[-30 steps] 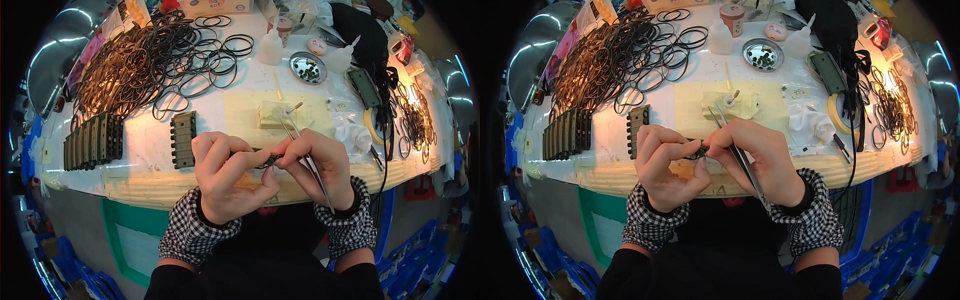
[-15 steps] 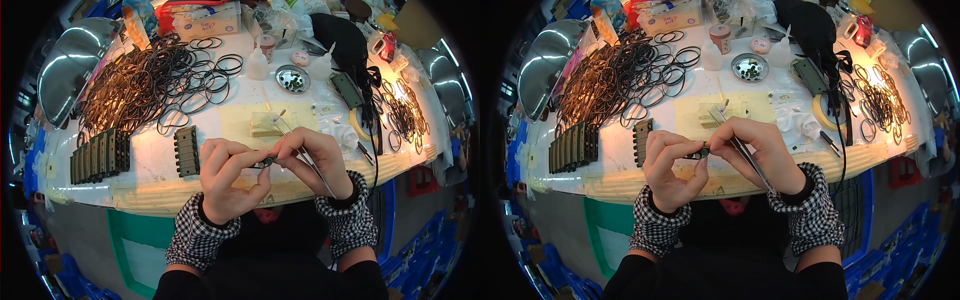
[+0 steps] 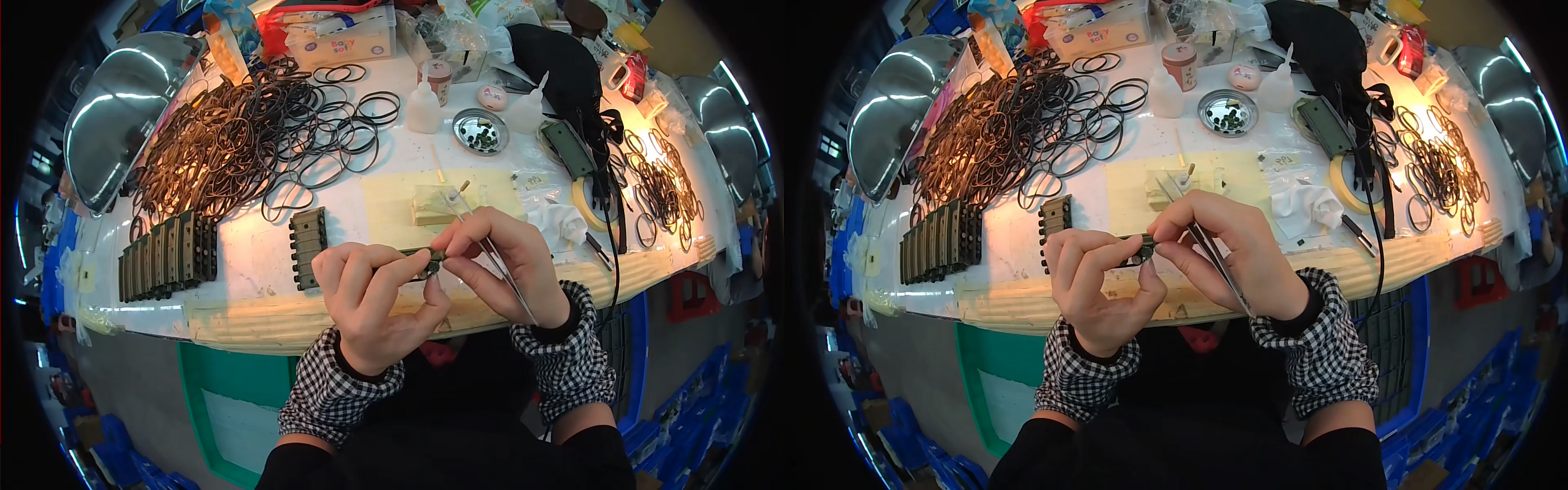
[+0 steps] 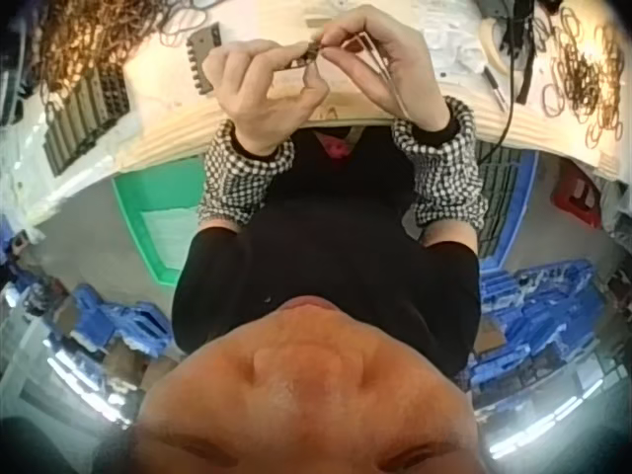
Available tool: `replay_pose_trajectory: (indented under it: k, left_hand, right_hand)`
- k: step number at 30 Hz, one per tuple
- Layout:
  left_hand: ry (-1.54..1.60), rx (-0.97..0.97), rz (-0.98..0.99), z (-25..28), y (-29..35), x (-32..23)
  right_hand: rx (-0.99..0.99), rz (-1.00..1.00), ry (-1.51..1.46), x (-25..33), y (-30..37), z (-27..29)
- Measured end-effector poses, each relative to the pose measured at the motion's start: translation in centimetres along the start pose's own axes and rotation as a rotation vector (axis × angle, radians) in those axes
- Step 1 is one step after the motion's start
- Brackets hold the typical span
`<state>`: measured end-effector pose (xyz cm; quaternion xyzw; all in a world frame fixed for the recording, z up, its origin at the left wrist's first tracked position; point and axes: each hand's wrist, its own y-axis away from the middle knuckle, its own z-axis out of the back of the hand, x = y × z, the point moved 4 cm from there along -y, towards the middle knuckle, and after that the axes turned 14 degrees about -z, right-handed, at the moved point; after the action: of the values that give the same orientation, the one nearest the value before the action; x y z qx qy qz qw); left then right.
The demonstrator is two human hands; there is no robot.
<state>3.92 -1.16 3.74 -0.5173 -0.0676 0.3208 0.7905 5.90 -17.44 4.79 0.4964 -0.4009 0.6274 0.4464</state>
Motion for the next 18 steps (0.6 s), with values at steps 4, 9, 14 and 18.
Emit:
replay_pose_trajectory:
  k: [4, 9, 14, 18]
  left_hand:
    - [-0.083, -0.021, 0.056, -0.2, 0.0, 1.0]
    - [-0.044, 0.023, 0.155, -0.8, 0.5, 1.8]
    - [-0.067, 0.019, 0.131, -0.8, 0.5, 1.7]
    - [-0.051, 0.012, 0.138, -0.9, 0.7, 1.8]
  right_hand:
    - [-0.431, 0.275, 0.343, 0.9, -0.5, 2.4]
    - [-0.578, 0.281, 0.659, 0.1, -1.8, 3.0]
    - [-0.504, 0.280, 0.628, -1.1, -2.7, 2.7]
    - [-0.550, 0.304, 0.499, 0.7, -1.5, 2.6]
